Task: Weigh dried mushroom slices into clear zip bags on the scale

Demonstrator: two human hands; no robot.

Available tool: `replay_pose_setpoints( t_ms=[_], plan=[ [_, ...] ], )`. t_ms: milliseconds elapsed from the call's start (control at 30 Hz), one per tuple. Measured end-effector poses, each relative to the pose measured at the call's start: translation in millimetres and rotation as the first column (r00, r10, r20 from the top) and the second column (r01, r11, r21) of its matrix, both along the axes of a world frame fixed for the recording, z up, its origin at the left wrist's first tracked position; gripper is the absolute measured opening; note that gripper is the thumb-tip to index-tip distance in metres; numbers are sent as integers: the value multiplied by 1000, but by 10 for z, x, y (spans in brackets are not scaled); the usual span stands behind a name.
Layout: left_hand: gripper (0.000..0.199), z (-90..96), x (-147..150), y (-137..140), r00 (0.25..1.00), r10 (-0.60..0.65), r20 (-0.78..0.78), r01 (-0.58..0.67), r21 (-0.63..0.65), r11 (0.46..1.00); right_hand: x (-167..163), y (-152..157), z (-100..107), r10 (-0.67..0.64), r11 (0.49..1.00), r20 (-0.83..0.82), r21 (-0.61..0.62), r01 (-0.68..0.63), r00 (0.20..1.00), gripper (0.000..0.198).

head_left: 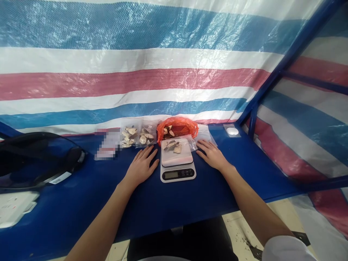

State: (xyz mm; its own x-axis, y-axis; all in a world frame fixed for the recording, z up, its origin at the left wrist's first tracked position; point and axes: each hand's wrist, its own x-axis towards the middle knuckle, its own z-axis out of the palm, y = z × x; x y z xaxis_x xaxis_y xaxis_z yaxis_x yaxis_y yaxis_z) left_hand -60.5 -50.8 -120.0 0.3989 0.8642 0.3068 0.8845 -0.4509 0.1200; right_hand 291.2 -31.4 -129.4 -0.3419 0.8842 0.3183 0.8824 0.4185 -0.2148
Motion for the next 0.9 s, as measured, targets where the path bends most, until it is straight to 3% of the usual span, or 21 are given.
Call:
replay_pose_setpoints(
  t_ms=[900],
  plan=[
    [60,-12,5,-3,1000,14,23,-13,-15,1000,21,-12,0,-4,1000,-6,1,4,1000,40]
  ],
)
